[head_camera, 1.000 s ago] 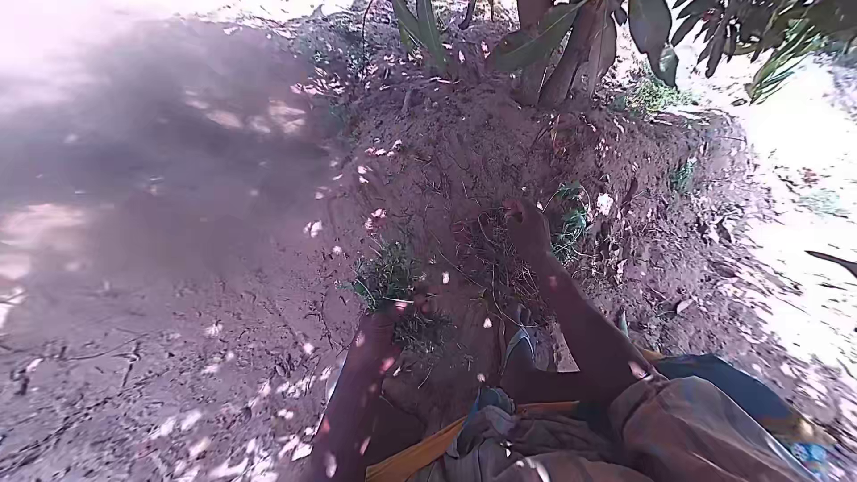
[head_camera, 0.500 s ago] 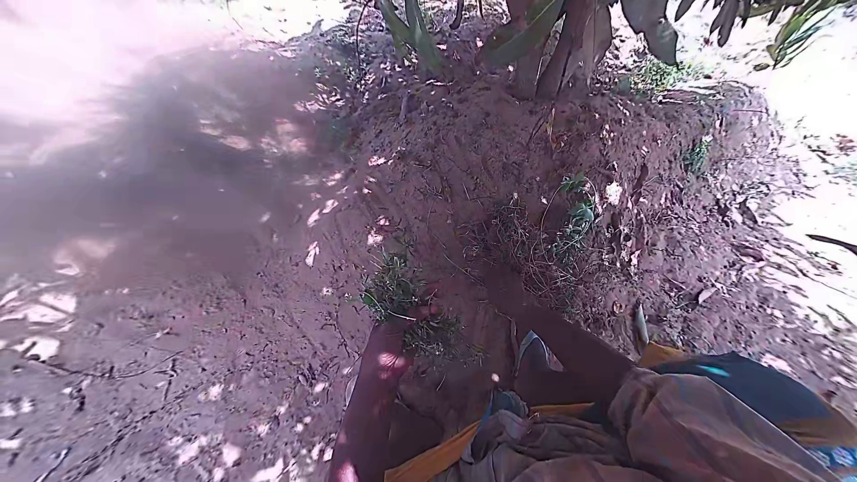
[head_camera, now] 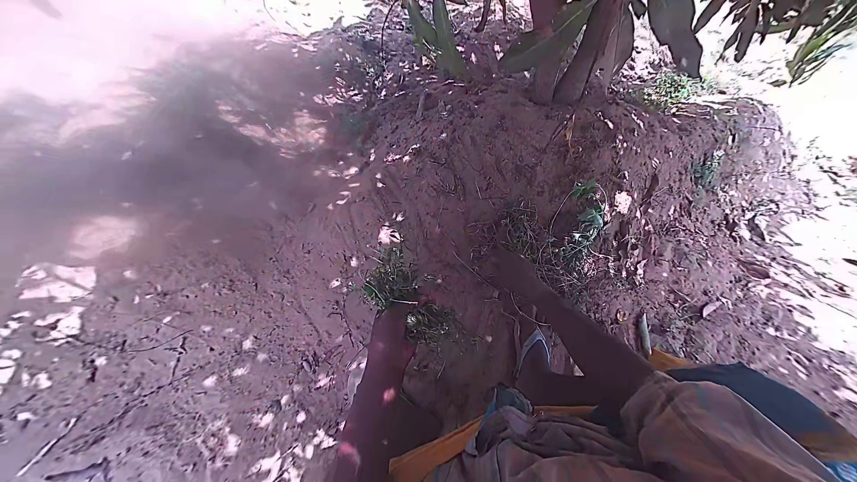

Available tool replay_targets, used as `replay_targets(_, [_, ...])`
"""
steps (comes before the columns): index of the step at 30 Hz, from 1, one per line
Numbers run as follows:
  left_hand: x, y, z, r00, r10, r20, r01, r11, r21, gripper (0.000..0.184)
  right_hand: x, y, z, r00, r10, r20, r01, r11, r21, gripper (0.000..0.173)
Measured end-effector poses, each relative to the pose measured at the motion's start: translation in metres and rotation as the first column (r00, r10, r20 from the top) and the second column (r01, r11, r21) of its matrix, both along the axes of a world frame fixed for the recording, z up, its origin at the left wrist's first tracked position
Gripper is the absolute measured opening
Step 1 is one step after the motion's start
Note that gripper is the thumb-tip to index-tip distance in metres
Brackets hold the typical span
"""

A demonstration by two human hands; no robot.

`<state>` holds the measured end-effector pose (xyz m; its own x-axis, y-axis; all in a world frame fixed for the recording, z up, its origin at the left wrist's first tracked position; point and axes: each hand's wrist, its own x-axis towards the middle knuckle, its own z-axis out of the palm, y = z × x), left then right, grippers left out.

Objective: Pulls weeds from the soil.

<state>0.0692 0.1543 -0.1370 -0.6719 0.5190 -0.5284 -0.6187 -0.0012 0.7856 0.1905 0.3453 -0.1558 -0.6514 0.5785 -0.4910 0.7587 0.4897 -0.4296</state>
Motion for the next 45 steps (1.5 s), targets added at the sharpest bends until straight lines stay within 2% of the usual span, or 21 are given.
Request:
replay_targets(4, [-0.001, 0.002, 0.006, 1.000, 0.011, 0.021, -0.009, 0.996, -0.090, 0.010, 0.003, -0.005, -0.015, 1.000, 0.018, 0.006, -0.018, 1.000, 0.007, 0.042])
replay_targets(7, [0.000, 0.001, 0.008, 1.000, 0.008, 0.024, -0.006, 0.995, -0.095, 0.020, 0.009, -0.015, -0.049, 0.987, 0.022, 0.161, -0.034, 0.997, 0.068, 0.061])
replay_targets(9, [-0.002, 0.001, 0.007, 0.999, 0.005, 0.033, -0.002, 0.995, -0.100, 0.022, 0.011, -0.016, -0.062, 0.980, 0.041, 0.194, -0.062, 0.993, 0.104, 0.061])
replay_targets(11, [-0.004, 0.000, 0.005, 0.999, 0.001, 0.036, 0.002, 0.996, -0.089, 0.023, 0.012, -0.015, -0.058, 0.982, 0.033, 0.186, -0.050, 0.995, 0.089, 0.052])
replay_targets(14, [-0.006, 0.000, 0.004, 1.000, -0.007, 0.016, 0.008, 0.998, -0.065, 0.021, 0.011, -0.008, -0.032, 0.991, -0.067, 0.113, 0.067, 0.998, 0.007, 0.045])
replay_targets(17, [-0.003, 0.000, 0.008, 1.000, 0.004, 0.023, -0.002, 0.996, -0.085, 0.014, 0.008, 0.008, -0.015, 0.977, -0.200, -0.072, 0.187, 0.969, -0.162, 0.037])
replay_targets(21, [-0.003, 0.002, 0.009, 0.998, 0.028, 0.048, -0.023, 0.994, -0.108, 0.007, 0.001, 0.007, 0.015, 0.866, -0.394, -0.309, 0.161, 0.803, -0.574, 0.022])
replay_targets(23, [-0.005, 0.002, 0.005, 0.998, 0.028, 0.060, -0.024, 0.997, -0.078, 0.010, -0.001, -0.001, 0.019, 0.797, -0.443, -0.411, 0.085, 0.755, -0.650, 0.014])
replay_targets(25, [-0.006, 0.002, 0.003, 0.996, 0.026, 0.084, -0.021, 0.997, -0.068, 0.009, -0.002, -0.005, 0.015, 0.760, -0.443, -0.477, 0.040, 0.763, -0.645, 0.013])
replay_targets(29, [-0.008, 0.003, 0.001, 0.993, 0.035, 0.109, -0.028, 0.998, -0.057, 0.011, 0.002, 0.006, 0.012, 0.685, -0.459, -0.566, 0.075, 0.817, -0.572, 0.017])
replay_targets(34, [-0.010, 0.001, 0.000, 0.996, 0.015, 0.082, -0.011, 0.999, -0.046, 0.014, 0.016, 0.028, 0.047, 0.313, -0.567, -0.762, -0.038, 0.794, -0.607, 0.036])
replay_targets(35, [-0.010, 0.000, 0.000, 0.997, 0.010, 0.079, -0.006, 0.999, -0.047, 0.015, 0.021, 0.034, 0.048, 0.312, -0.560, -0.768, 0.008, 0.810, -0.587, 0.035])
replay_targets(36, [-0.010, -0.001, -0.001, 0.997, 0.006, 0.071, -0.003, 0.999, -0.045, 0.015, 0.027, 0.040, 0.044, 0.380, -0.545, -0.747, 0.121, 0.830, -0.544, 0.030])
replay_targets(37, [-0.010, -0.002, -0.001, 0.998, 0.004, 0.063, -0.001, 0.999, -0.046, 0.015, 0.035, 0.046, 0.036, 0.545, -0.507, -0.668, 0.267, 0.860, -0.435, 0.022])
replay_targets(38, [-0.009, -0.002, 0.001, 0.998, 0.002, 0.056, 0.001, 0.999, -0.054, 0.014, 0.039, 0.050, 0.026, 0.702, -0.479, -0.527, 0.370, 0.877, -0.306, 0.022])
replay_targets(39, [-0.009, -0.001, 0.003, 0.999, 0.003, 0.046, -0.001, 0.998, -0.055, 0.014, 0.041, 0.053, 0.015, 0.792, -0.465, -0.395, 0.423, 0.885, -0.193, 0.024])
replay_targets(40, [-0.010, -0.001, 0.005, 0.999, 0.006, 0.034, -0.004, 0.999, -0.050, 0.014, 0.040, 0.054, 0.009, 0.827, -0.472, -0.306, 0.453, 0.881, -0.135, 0.025])
replay_targets(42, [-0.010, 0.000, 0.004, 1.000, 0.007, 0.028, -0.006, 0.999, -0.042, 0.014, 0.037, 0.054, 0.010, 0.819, -0.495, -0.291, 0.485, 0.867, -0.111, 0.024])
replay_targets(44, [-0.009, 0.001, 0.001, 0.999, 0.002, 0.044, 0.001, 0.998, -0.064, 0.013, 0.036, 0.057, 0.028, 0.771, -0.490, -0.407, 0.490, 0.864, -0.112, 0.022])
replay_targets(45, [-0.008, 0.002, 0.001, 0.999, -0.002, 0.053, 0.006, 0.997, -0.072, 0.013, 0.036, 0.059, 0.039, 0.705, -0.487, -0.515, 0.488, 0.861, -0.146, 0.018])
